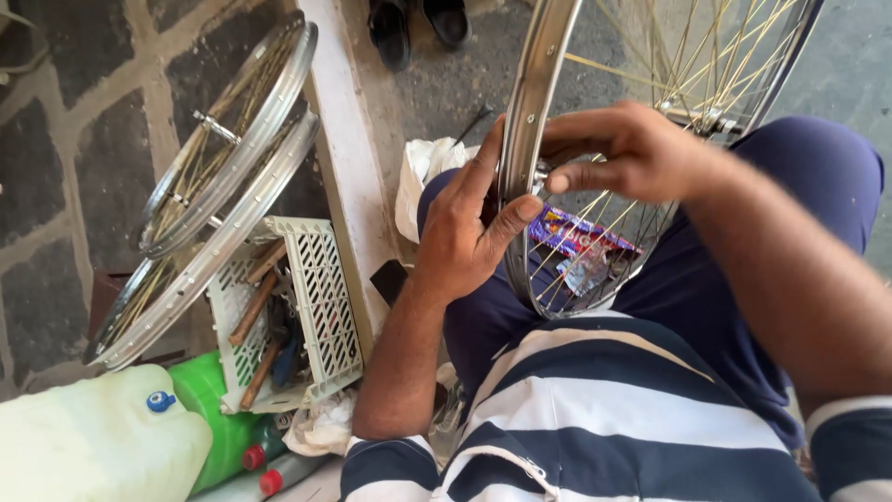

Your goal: The person sits on the ground and uses a small metal tool to tighten the nipples on the rim of a bicycle wheel. They rotate the wheel periodically to access different spokes and continue the adjustment process throughout the clip.

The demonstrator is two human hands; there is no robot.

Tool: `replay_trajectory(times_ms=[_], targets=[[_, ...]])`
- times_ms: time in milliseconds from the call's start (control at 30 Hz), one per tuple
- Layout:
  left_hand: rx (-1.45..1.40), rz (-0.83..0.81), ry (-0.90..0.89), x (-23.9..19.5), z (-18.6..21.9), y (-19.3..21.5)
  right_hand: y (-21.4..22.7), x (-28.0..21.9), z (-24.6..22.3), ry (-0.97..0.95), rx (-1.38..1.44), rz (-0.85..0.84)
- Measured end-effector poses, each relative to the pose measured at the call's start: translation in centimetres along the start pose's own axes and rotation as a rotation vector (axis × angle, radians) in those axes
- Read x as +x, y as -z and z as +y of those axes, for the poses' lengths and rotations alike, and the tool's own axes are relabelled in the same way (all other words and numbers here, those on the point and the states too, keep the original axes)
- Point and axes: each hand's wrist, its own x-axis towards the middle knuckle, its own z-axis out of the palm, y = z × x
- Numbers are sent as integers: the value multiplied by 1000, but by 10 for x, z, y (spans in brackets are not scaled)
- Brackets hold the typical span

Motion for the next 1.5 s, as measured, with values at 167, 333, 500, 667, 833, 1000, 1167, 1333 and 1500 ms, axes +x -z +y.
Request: replay_trajectory(times_ms=[167,333,500,667,833,1000,1167,1333,1500], targets=[[90,0,59,-3,-3,0,5,12,6,9,-80,-120],[87,9,138,-7,-5,-5,-55,-11,8,316,-940,553],[35,18,3,-50,-6,-31,-61,-13,12,413,-1048,647],[-1,50,177,-81,-15,-54,-72,-19,12,66,-1134,652],[-67,34,308,-45,-19,-21,-51,-37,13,184,-807,665],[3,-60,426,9,-11,14,-49,-15,15,289,-704,575],[37,-41,160,12,-9,12,-40,0,14,343,-646,484],[52,-36,154,10,-14,9,-24,19,25,203,-361,303],[56,-41,180,10,-16,9,-22,28,25,39,-118,198]])
